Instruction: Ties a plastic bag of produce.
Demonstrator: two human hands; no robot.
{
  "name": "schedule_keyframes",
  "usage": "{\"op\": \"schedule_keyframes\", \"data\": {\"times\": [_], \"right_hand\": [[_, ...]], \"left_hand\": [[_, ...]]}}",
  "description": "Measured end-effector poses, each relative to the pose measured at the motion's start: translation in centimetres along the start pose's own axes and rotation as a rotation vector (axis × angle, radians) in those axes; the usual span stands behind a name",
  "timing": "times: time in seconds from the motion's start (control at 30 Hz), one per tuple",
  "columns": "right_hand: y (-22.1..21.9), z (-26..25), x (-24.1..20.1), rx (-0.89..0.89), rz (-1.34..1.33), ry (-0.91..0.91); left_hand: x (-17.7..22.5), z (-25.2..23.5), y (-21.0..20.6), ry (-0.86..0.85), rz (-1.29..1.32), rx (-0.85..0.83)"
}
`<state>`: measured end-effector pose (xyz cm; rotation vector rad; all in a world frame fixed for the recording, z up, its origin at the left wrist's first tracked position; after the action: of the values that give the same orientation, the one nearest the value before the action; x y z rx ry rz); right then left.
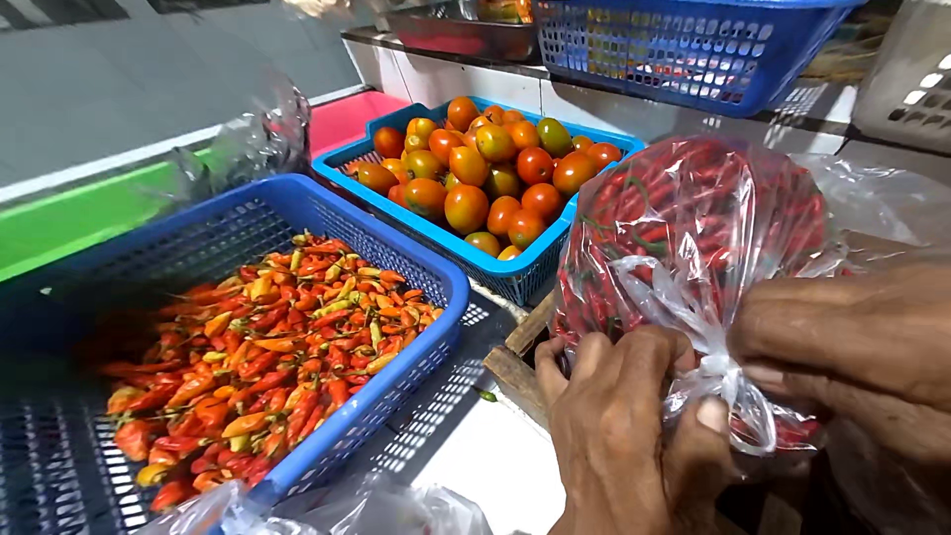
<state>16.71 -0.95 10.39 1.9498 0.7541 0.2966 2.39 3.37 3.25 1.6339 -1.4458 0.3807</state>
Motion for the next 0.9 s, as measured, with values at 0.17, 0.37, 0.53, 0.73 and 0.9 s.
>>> {"op": "schedule_keyframes", "data": {"times": [0.17,0.37,0.53,0.73,0.9], "right_hand": [[0.2,0.1,0.9,0.069,-0.225,-0.117],[0.1,0.4,0.9,0.141,-0.382,-0.251],[-0.2,0.5,0.7,0.184,-0.426,-0.264],[-0.2,0.4,0.3,0.157,-0.428,-0.267],[-0.2,0.5,0.5,0.158,-0.453,-0.296]], "left_hand": [[-0.1,-0.3,0.1,0.032,0.063,-0.020],[0.0,-0.2,0.0,0.002,0.052,-0.028],[0.0,-0.2,0.2,0.042,0.088,-0.068],[0.8,0.0,-0.1,0.069,-0.129,-0.043],[1.0,0.2,-0.4,-0.035,-0.229,0.033]]}}
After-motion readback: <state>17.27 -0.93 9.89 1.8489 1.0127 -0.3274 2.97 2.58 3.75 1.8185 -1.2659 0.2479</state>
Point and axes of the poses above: each hand's wrist, its own z-axis away from the middle knuckle, its own y-axis out of the back of the hand, x = y × z, the point moved 5 cm from there along -z, towards the middle knuckle, and after that the axes turned 8 degrees about y, right-handed, at the moved point
